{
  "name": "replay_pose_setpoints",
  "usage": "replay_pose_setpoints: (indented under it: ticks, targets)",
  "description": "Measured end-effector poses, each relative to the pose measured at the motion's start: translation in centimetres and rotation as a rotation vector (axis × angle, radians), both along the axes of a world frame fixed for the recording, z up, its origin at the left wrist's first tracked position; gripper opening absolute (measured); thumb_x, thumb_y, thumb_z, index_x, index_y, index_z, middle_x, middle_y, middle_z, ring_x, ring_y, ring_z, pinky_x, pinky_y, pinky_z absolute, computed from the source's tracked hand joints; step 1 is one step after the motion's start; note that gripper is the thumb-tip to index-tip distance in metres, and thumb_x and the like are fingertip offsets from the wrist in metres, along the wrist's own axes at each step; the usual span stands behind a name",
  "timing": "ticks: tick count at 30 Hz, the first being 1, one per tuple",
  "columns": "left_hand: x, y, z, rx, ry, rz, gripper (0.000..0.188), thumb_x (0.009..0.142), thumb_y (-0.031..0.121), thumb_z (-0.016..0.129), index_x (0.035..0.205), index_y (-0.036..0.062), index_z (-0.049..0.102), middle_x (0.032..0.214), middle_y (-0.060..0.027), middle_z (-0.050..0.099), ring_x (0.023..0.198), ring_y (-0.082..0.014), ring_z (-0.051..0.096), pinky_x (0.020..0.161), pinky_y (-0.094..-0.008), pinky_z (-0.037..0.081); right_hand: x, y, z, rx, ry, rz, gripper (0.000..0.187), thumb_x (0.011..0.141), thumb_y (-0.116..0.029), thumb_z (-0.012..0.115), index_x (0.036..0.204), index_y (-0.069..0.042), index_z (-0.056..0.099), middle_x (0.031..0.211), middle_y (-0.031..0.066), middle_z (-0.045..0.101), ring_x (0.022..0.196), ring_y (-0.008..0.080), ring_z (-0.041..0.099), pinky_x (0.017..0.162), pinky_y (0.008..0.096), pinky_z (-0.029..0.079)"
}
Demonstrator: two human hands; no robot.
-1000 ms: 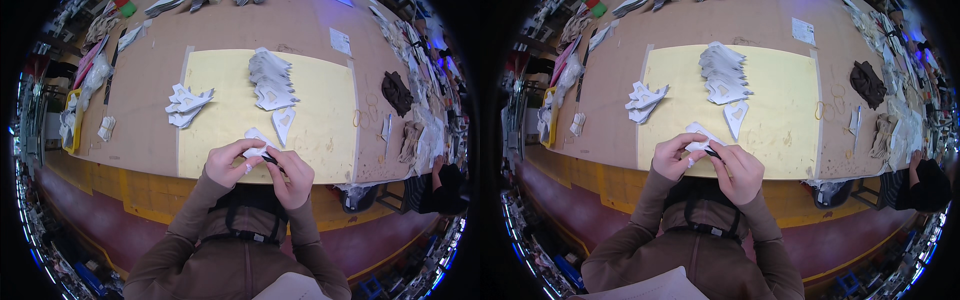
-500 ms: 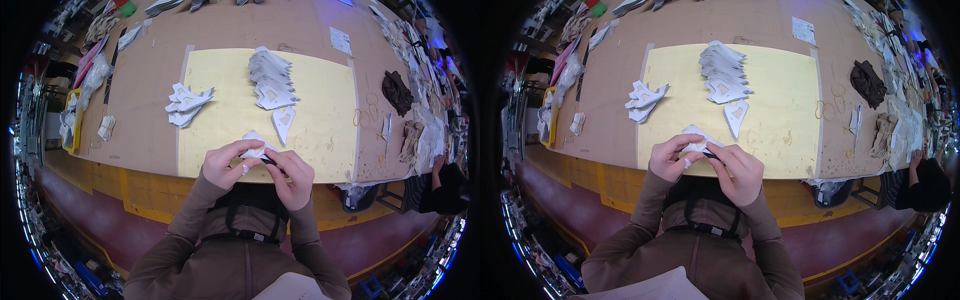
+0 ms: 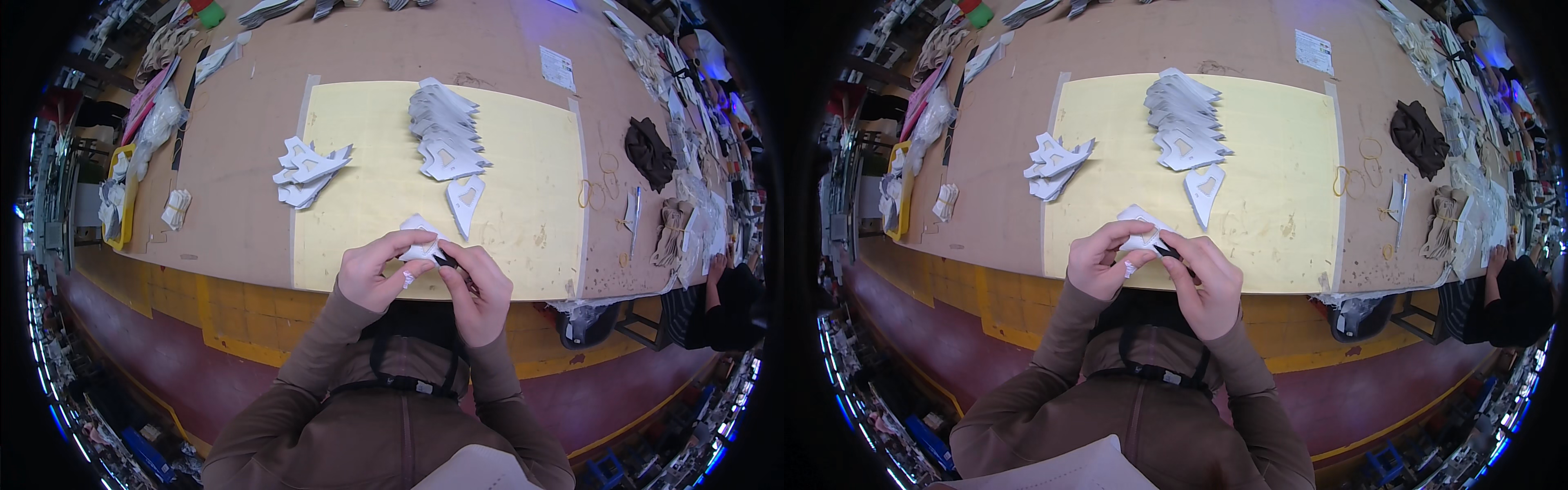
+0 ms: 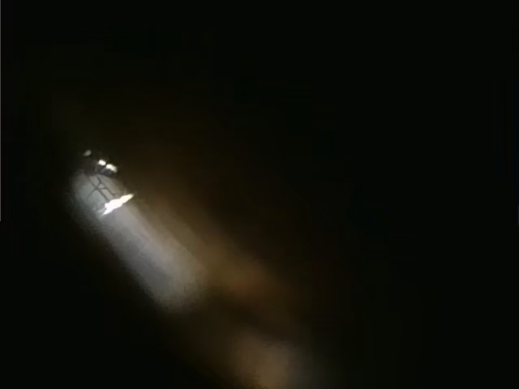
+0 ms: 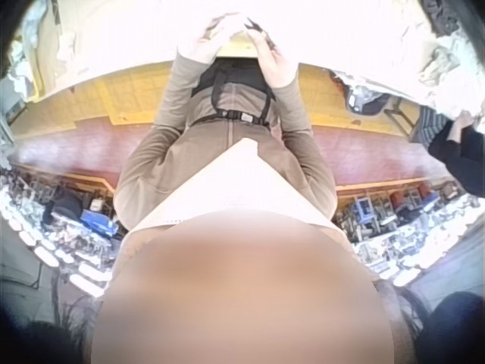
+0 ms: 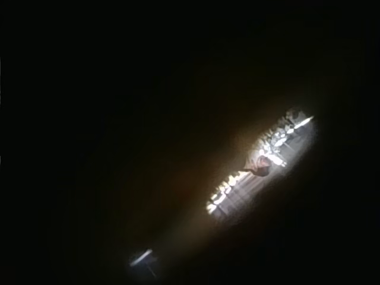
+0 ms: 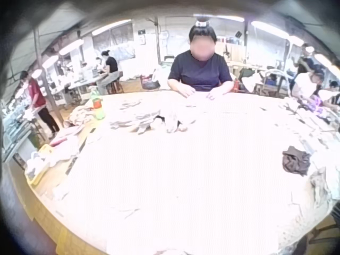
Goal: The person trims the edges of small white fabric pieces using a small cutting tool. They handle the pieces one at a time, trim the edges, and place the finished pieces into a growing pile on the table.
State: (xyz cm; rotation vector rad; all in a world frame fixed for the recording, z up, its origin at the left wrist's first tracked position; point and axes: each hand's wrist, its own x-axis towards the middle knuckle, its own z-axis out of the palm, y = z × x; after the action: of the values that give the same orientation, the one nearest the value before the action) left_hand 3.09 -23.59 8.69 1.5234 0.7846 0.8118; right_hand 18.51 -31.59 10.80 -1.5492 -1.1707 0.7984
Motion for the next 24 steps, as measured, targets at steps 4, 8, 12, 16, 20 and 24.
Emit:
replay_pose_setpoints:
  ticks: [4,8,12,16,20,24]
  targets:
    - [-0.14,0.05,0.12,-0.065,-0.056,0.006,0.033,0.083,0.006,0.073,0.115,0.0001,0.065,0.104,-0.0124,0.071,0.091,-0.0189,0.07,0.079,-0.0288,0.055,0.58,0.21,-0.05,0.103,-0.05,0.059,0.031,0.083,0.006,0.066,0.114,0.0,0.068,0.085,0.0113,0.064,0.067,0.0172,0.062,0.057,0.0257,0.047]
    - [-0.71,0.41,0.43,0.027,0.104,-0.112,0.036,0.086,-0.006,0.067,0.121,-0.0087,0.056,0.112,-0.0168,0.066,0.103,-0.0181,0.065,0.09,-0.0276,0.052,0.69,0.25,-0.07,0.099,-0.059,0.061,0.032,0.082,0.007,0.067,0.113,0.0,0.068,0.084,0.012,0.065,0.068,0.0176,0.063,0.058,0.026,0.048]
    - [-0.27,0.36,0.31,0.145,0.06,-0.015,0.033,0.083,0.007,0.073,0.114,0.0006,0.066,0.104,-0.0119,0.071,0.09,-0.0206,0.07,0.077,-0.0297,0.055,0.47,0.18,-0.14,0.103,-0.056,0.046,0.032,0.083,0.006,0.066,0.114,0.001,0.067,0.086,0.0123,0.064,0.069,0.017,0.062,0.058,0.0257,0.047]
    - [-0.03,0.11,0.31,0.126,0.057,-0.001,0.033,0.083,0.008,0.073,0.114,0.0013,0.066,0.103,-0.012,0.071,0.089,-0.0203,0.07,0.076,-0.0296,0.055,0.11,-0.05,-0.28,0.078,-0.039,0.025,0.031,0.085,0.006,0.065,0.116,0.001,0.066,0.087,0.0117,0.063,0.068,0.0152,0.06,0.057,0.0251,0.046]
    - [0.1,-0.16,0.36,0.095,0.039,0.002,0.033,0.083,0.008,0.073,0.115,0.0011,0.066,0.101,-0.0124,0.071,0.088,-0.02,0.07,0.075,-0.0292,0.055,-0.14,-0.18,-0.36,0.107,-0.049,0.002,0.031,0.086,0.006,0.064,0.116,0.001,0.066,0.087,0.0113,0.062,0.067,0.0147,0.059,0.057,0.025,0.046]
    - [0.14,-0.19,0.37,0.083,0.005,0.019,0.034,0.082,0.008,0.074,0.114,0.0009,0.066,0.101,-0.0124,0.071,0.087,-0.0202,0.07,0.076,-0.0294,0.055,0.1,-0.14,-0.21,0.129,-0.062,0.011,0.032,0.084,0.007,0.065,0.115,0.001,0.066,0.085,0.0119,0.062,0.067,0.0171,0.061,0.058,0.0258,0.047]
